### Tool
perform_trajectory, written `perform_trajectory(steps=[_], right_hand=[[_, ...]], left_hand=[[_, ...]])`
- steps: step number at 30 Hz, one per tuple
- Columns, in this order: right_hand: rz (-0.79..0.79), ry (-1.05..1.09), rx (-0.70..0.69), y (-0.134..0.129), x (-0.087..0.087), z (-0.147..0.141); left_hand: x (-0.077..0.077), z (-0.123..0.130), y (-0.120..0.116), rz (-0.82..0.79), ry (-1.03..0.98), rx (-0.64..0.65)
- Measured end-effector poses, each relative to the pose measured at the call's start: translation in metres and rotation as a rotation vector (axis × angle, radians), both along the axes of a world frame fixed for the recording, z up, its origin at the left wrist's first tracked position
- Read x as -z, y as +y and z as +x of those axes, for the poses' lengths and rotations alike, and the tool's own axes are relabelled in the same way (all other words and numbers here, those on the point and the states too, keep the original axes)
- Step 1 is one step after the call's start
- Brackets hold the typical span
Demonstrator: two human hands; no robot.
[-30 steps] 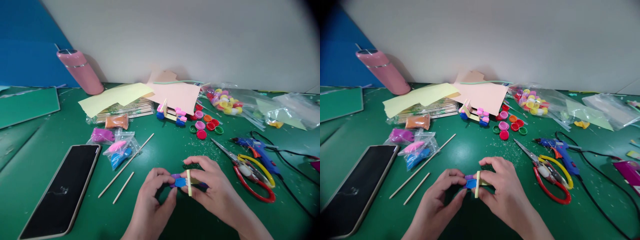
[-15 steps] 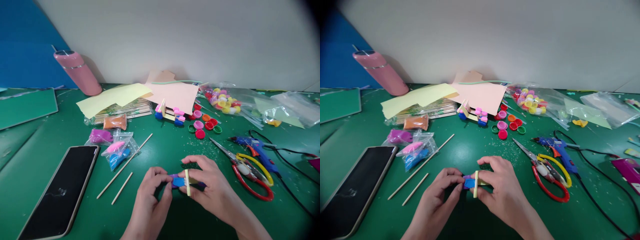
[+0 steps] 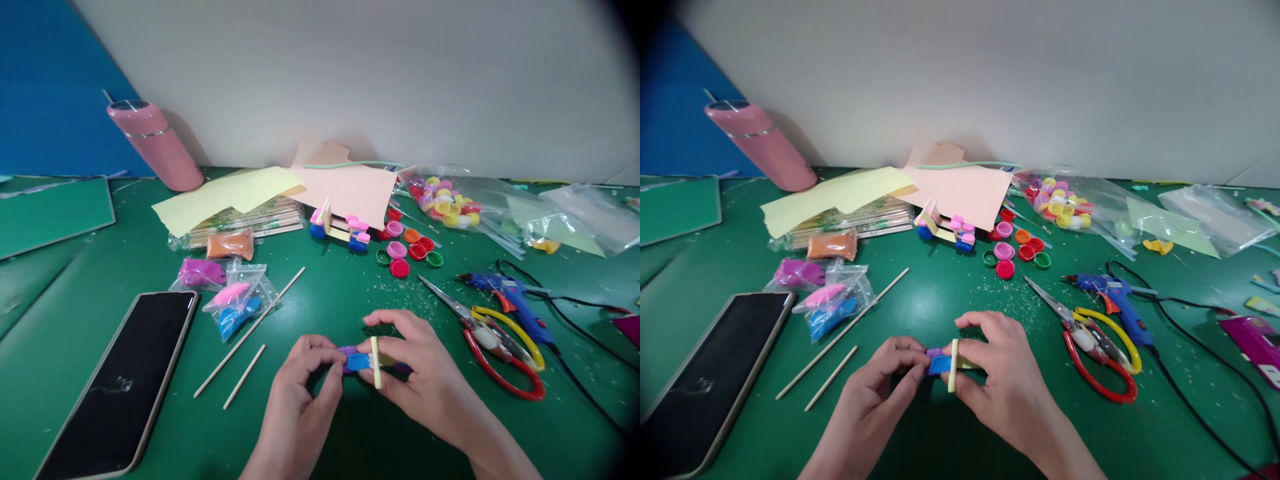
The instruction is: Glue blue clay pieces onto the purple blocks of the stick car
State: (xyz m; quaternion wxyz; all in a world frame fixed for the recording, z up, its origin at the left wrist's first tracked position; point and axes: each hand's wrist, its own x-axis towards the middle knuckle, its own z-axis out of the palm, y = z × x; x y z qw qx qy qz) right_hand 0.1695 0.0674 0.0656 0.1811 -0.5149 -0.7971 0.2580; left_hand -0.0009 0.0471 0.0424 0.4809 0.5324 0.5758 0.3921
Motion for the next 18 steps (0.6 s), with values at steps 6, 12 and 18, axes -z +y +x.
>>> perform_trajectory(steps=[6, 12, 18], right_hand=[[-0.002, 0.013, 0.022, -0.0021, 0.0003, -0.0013], [0.061, 0.008, 0.029, -0.0054, 0.0037, -0.004], [0.186, -0.07, 0.035, -0.0027, 0.0034, -0.0042]], left_hand=[[-0.0016, 0.0003, 0.0001, 0.0, 0.058, 0.027], [-0.0019, 0.0013, 0.0003, 0.028, 0.095, -0.014], [-0.0038, 0.003, 0.0025, 0.026, 0.067, -0.051]])
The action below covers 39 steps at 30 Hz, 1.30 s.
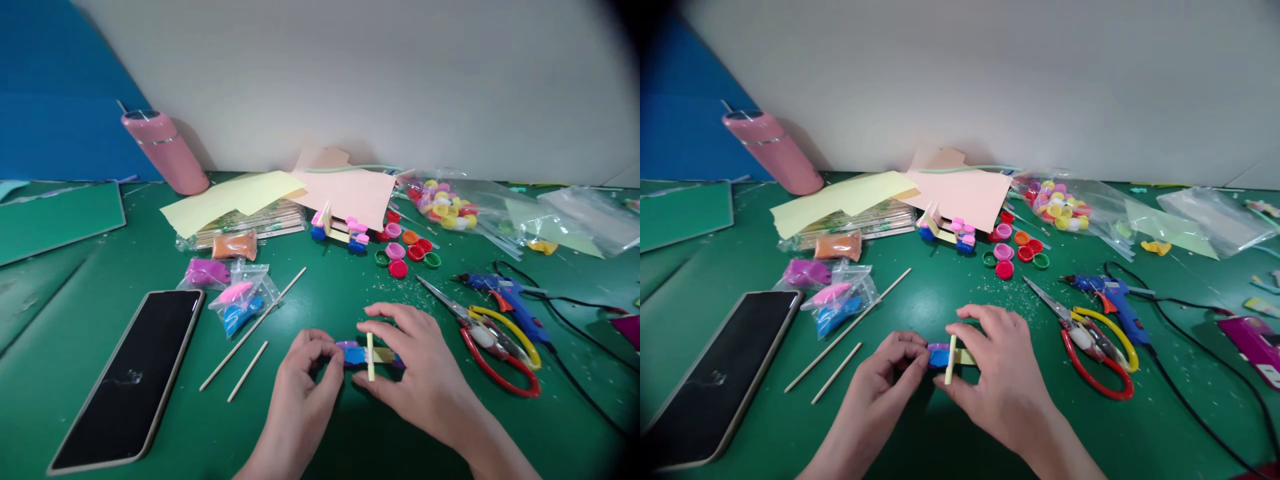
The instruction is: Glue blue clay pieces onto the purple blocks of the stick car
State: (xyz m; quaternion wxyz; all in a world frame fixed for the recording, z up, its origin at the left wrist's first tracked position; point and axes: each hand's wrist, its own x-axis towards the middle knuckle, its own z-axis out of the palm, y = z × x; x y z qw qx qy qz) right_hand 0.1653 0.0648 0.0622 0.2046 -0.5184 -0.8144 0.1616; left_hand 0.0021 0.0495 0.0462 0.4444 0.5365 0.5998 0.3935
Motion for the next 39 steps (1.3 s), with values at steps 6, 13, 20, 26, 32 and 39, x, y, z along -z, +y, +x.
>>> perform_trajectory(steps=[6, 13, 20, 26, 32, 39], right_hand=[[-0.081, -0.01, -0.056, 0.0078, -0.0078, -0.0034], [-0.131, 0.05, -0.177, 0.0089, -0.0059, -0.0062], [-0.115, 0.121, -0.211, 0.0092, -0.0008, -0.0055], [-0.104, 0.139, -0.21, 0.0095, 0.0005, -0.0056], [-0.099, 0.142, -0.225, 0.0093, 0.0007, -0.0047], [-0.108, 0.112, -0.213, 0.0097, -0.0014, -0.0051]], left_hand=[[0.0001, -0.0002, 0.0001, 0.018, -0.041, -0.031], [-0.0007, 0.0013, 0.0003, -0.024, -0.054, -0.031], [0.0026, 0.0013, -0.0008, -0.029, -0.077, -0.032], [0.0007, 0.0014, -0.0007, -0.027, -0.055, -0.025], [0.0016, 0.0007, -0.0011, -0.024, -0.038, -0.016], [0.0021, 0.0023, 0.0002, -0.012, -0.024, -0.022]])
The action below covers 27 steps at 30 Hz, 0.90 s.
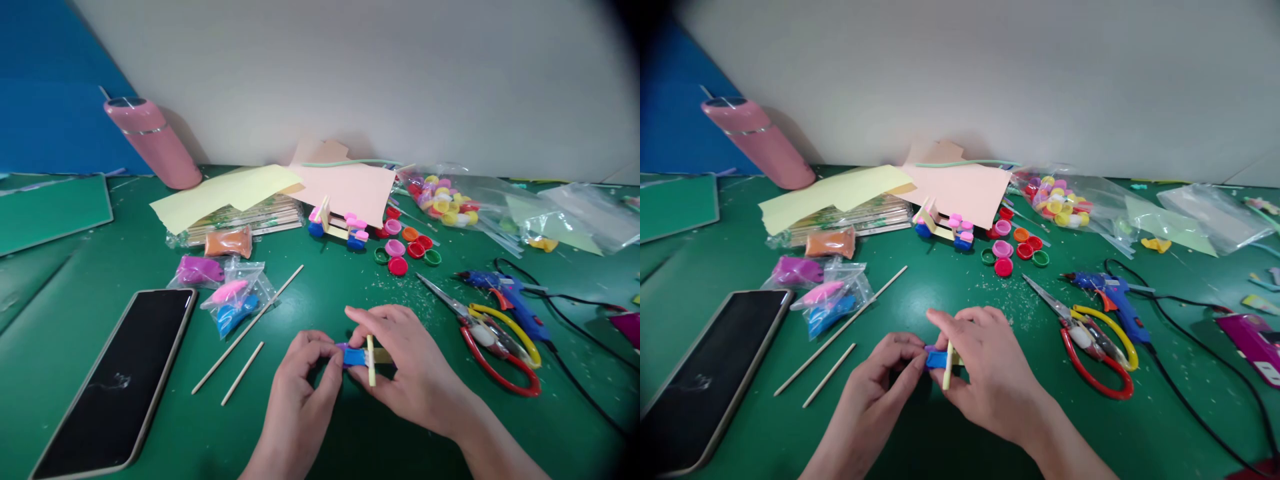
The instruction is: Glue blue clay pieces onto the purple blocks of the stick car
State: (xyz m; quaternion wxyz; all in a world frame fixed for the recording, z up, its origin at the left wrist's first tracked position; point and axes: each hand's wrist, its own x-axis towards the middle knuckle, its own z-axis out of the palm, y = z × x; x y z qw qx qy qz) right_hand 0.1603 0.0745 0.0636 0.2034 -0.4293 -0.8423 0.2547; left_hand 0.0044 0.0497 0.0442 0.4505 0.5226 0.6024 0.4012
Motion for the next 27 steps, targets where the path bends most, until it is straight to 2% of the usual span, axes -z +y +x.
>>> perform_trajectory(steps=[11, 17, 22, 27], right_hand=[[0.017, 0.004, -0.001, 0.001, 0.004, 0.002], [0.032, 0.013, -0.002, 0.0, 0.005, 0.003], [0.031, 0.01, -0.002, 0.001, 0.005, 0.002], [0.034, 0.013, -0.001, 0.001, 0.006, 0.004]], left_hand=[[0.01, -0.002, -0.024, 0.168, -0.04, 0.064], [0.018, 0.014, -0.039, 0.2, -0.044, -0.139], [0.021, 0.015, -0.041, 0.143, 0.001, -0.169], [0.018, 0.014, -0.039, 0.169, -0.008, -0.134]])
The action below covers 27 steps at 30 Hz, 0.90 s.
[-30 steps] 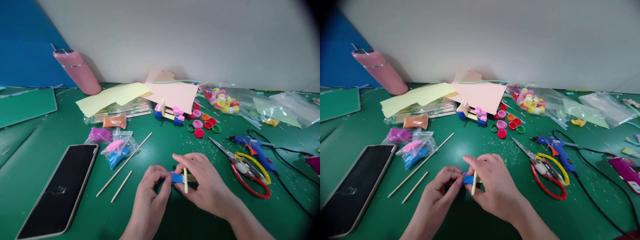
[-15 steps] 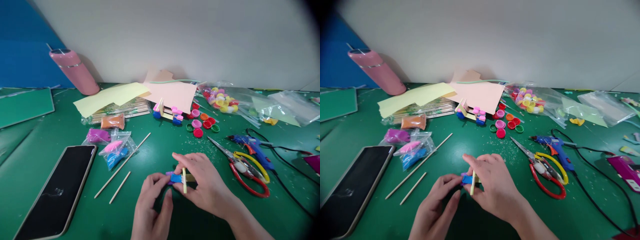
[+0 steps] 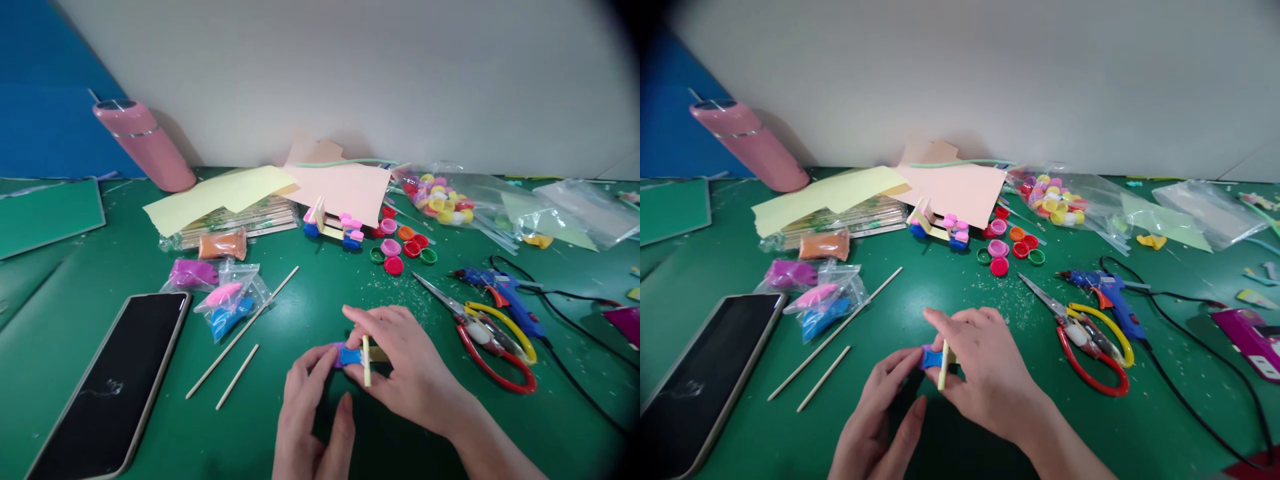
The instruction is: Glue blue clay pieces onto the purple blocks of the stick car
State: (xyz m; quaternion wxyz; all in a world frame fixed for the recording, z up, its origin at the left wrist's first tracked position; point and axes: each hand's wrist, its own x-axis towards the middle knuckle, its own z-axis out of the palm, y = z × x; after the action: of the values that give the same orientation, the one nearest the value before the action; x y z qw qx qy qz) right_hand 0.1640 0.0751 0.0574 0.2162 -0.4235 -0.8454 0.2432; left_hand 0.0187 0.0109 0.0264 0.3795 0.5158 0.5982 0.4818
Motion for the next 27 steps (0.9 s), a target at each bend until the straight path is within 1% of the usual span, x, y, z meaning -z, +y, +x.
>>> perform_trajectory(steps=[3, 6, 10, 13, 16, 19, 22, 27], right_hand=[[-0.005, -0.001, 0.001, 0.0, 0.0, 0.0], [-0.001, 0.001, 0.001, 0.0, 0.0, 0.0], [-0.009, 0.0, 0.006, -0.001, 0.0, 0.0], [-0.007, 0.0, 0.012, -0.001, 0.0, 0.0], [-0.001, -0.002, 0.013, -0.001, 0.001, 0.0], [0.001, -0.004, 0.016, -0.001, 0.001, 0.0], [-0.002, -0.003, 0.014, -0.001, 0.001, 0.0], [-0.001, -0.007, 0.014, 0.0, 0.0, -0.001]], left_hand=[[-0.003, 0.001, 0.0, 0.002, 0.008, 0.016], [-0.002, 0.0, -0.001, -0.034, 0.051, -0.004], [0.006, -0.001, 0.001, -0.103, 0.056, -0.042], [0.012, -0.002, 0.01, -0.187, 0.012, -0.046], [0.015, -0.003, 0.019, -0.243, -0.023, -0.039], [0.011, -0.001, 0.02, -0.24, -0.037, -0.042], [0.003, 0.001, 0.014, -0.222, -0.03, -0.056], [-0.008, 0.004, 0.001, -0.097, -0.012, -0.06]])
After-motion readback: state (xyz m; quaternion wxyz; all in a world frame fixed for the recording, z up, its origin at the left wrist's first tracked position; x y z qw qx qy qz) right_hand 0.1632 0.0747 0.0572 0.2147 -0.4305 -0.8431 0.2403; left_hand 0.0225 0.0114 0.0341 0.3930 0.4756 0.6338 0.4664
